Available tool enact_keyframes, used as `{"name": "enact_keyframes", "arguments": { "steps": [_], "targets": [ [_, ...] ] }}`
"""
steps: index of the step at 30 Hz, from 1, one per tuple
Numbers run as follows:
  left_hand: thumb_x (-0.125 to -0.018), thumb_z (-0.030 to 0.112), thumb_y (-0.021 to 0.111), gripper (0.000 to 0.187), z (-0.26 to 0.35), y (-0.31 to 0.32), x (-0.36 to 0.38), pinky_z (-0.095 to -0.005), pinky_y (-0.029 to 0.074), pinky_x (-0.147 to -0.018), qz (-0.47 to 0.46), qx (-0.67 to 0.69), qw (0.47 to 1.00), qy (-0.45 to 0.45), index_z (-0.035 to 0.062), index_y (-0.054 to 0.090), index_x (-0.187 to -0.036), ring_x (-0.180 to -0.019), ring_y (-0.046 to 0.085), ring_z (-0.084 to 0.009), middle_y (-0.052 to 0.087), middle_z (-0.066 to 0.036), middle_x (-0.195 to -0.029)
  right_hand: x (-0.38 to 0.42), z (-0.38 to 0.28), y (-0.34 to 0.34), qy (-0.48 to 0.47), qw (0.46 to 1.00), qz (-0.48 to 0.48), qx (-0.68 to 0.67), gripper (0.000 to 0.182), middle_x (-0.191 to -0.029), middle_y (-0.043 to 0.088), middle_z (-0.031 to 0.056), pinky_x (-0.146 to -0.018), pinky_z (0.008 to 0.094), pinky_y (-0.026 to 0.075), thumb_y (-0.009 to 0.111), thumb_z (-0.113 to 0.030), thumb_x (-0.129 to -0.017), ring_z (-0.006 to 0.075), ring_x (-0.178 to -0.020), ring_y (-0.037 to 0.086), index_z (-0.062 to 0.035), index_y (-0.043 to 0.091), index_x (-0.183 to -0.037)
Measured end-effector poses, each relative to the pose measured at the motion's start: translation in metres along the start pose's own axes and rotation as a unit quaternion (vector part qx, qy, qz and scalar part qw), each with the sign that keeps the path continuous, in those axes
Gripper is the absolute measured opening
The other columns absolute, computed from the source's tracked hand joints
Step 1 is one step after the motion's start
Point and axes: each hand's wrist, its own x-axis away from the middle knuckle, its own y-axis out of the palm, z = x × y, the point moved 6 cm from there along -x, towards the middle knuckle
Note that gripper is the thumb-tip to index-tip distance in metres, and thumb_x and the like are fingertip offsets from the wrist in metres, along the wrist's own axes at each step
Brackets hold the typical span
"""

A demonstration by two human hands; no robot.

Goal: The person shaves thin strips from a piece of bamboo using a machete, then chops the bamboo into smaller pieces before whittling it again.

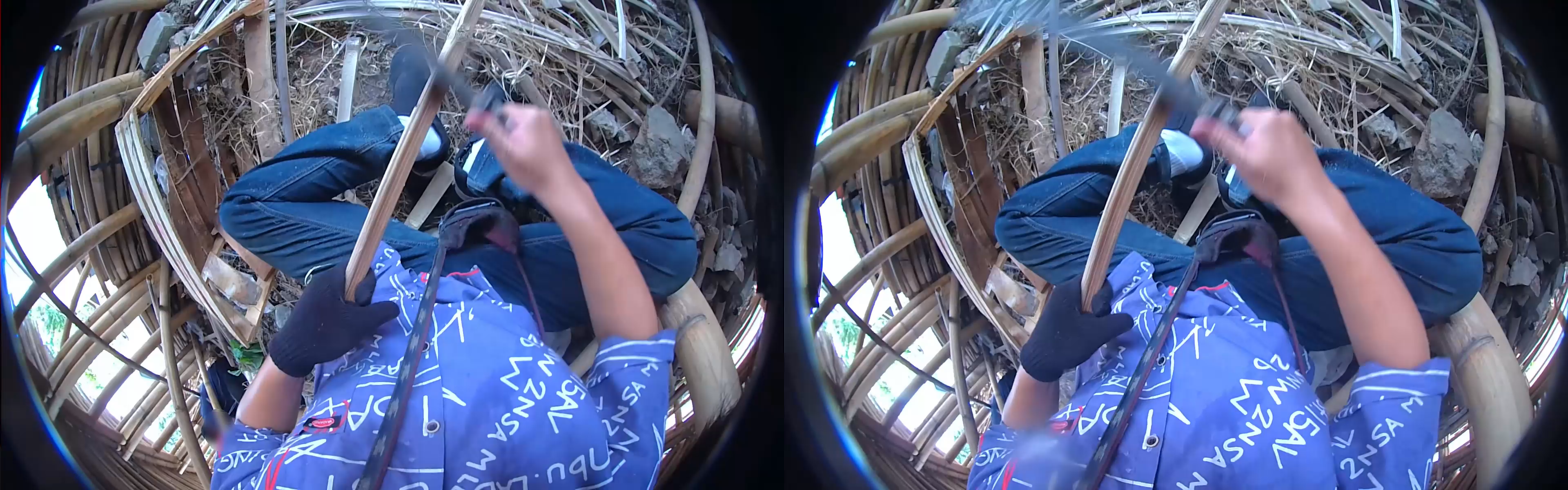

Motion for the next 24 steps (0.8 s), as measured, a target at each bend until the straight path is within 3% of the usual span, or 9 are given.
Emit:
{"name": "enact_keyframes", "arguments": {
  "steps": [3, 8, 9, 11, 13, 14, 18, 21, 24],
  "targets": [
    [-0.066, 0.017, 0.076, 0.033, -0.004, -0.010, -0.003, -0.0302, 0.038, -0.052, 0.023, -0.016, 1.000, -0.002, 0.0042, 0.045, -0.068, -0.055, 0.043, -0.0095, 0.045, -0.001, -0.058, 0.010, -0.021, 0.007, -0.066, 0.989, -0.086, 0.102, 0.071, -0.062, 0.062, 0.0192, -0.059, 0.0454, 0.049, 0.055, -0.071, -0.074, 0.0379, -0.064, 0.063, -0.0015, 0.063, -0.067],
    [-0.063, 0.014, 0.076, 0.031, -0.009, -0.008, -0.005, -0.0284, 0.039, -0.054, 0.024, -0.065, 0.997, -0.020, 0.0050, 0.047, -0.070, -0.058, 0.044, -0.0086, 0.046, 0.000, -0.060, -0.039, 0.049, -0.027, 0.106, 0.994, -0.019, 0.033, 0.075, -0.051, 0.055, 0.0129, -0.053, 0.0404, 0.045, 0.050, -0.072, -0.078, 0.0278, -0.053, 0.059, 0.0000, 0.057, -0.058],
    [-0.068, 0.018, 0.074, 0.030, -0.010, -0.003, -0.008, -0.0283, 0.039, -0.052, 0.002, -0.027, 1.000, -0.003, 0.0053, 0.047, -0.071, -0.056, 0.046, -0.0091, 0.047, 0.000, -0.060, -0.047, 0.058, -0.037, 0.091, 0.995, 0.036, 0.023, 0.074, -0.048, 0.052, 0.0094, -0.046, 0.0368, 0.042, 0.050, -0.070, -0.080, 0.0215, -0.046, 0.056, -0.0010, 0.054, -0.054],
    [-0.072, 0.022, 0.073, 0.030, -0.007, -0.002, -0.010, -0.0283, 0.040, -0.050, -0.019, 0.014, 1.000, 0.015, 0.0056, 0.048, -0.071, -0.054, 0.047, -0.0097, 0.047, -0.001, -0.059, -0.041, 0.074, -0.049, 0.191, 0.978, 0.026, -0.082, 0.072, -0.047, 0.050, 0.0066, -0.039, 0.0313, 0.040, 0.050, -0.069, -0.081, 0.0163, -0.039, 0.052, -0.0031, 0.051, -0.053],
    [-0.088, 0.038, 0.057, 0.036, -0.013, 0.003, -0.011, -0.0265, 0.040, -0.044, -0.133, 0.207, 0.964, -0.101, 0.0070, 0.050, -0.073, -0.047, 0.049, -0.0110, 0.049, -0.001, -0.058, -0.032, 0.089, -0.051, 0.209, 0.972, 0.039, -0.104, 0.071, -0.047, 0.049, 0.0055, -0.037, 0.0289, 0.039, 0.049, -0.069, -0.082, 0.0144, -0.037, 0.050, -0.0041, 0.051, -0.053],
    [-0.095, 0.044, 0.043, 0.042, -0.013, 0.006, -0.014, -0.0250, 0.039, -0.041, -0.170, 0.290, 0.941, -0.040, 0.0081, 0.049, -0.074, -0.045, 0.048, -0.0098, 0.046, 0.000, -0.056, -0.030, 0.096, -0.049, 0.233, 0.963, 0.049, -0.130, 0.070, -0.046, 0.048, 0.0044, -0.035, 0.0265, 0.038, 0.049, -0.069, -0.082, 0.0124, -0.035, 0.048, -0.0052, 0.050, -0.053],
    [-0.095, 0.045, 0.043, 0.041, -0.025, 0.023, -0.028, -0.0236, 0.035, -0.040, -0.175, 0.345, 0.921, -0.043, 0.0085, 0.049, -0.076, -0.043, 0.041, -0.0086, 0.042, 0.002, -0.055, -0.033, 0.086, -0.038, 0.239, 0.951, 0.050, -0.192, 0.070, -0.046, 0.048, 0.0044, -0.034, 0.0262, 0.038, 0.049, -0.069, -0.081, 0.0129, -0.035, 0.049, -0.0035, 0.049, -0.057],
    [-0.095, 0.046, 0.043, 0.042, -0.023, 0.022, -0.034, -0.0214, 0.030, -0.039, -0.119, 0.341, 0.932, -0.013, 0.0087, 0.049, -0.076, -0.042, 0.035, -0.0067, 0.039, 0.003, -0.055, -0.034, 0.073, -0.032, 0.215, 0.952, 0.042, -0.215, 0.070, -0.047, 0.048, 0.0045, -0.034, 0.0261, 0.038, 0.049, -0.068, -0.082, 0.0132, -0.036, 0.049, -0.0027, 0.049, -0.058],
    [-0.094, 0.045, 0.043, 0.040, -0.021, 0.028, -0.029, -0.0204, 0.025, -0.039, -0.157, 0.421, 0.890, -0.074, 0.0087, 0.049, -0.077, -0.042, 0.031, -0.0055, 0.037, 0.005, -0.054, -0.027, 0.059, -0.026, 0.191, 0.963, 0.027, -0.187, 0.069, -0.047, 0.048, 0.0041, -0.034, 0.0263, 0.039, 0.048, -0.067, -0.083, 0.0128, -0.036, 0.050, -0.0034, 0.048, -0.057]
  ]
}}
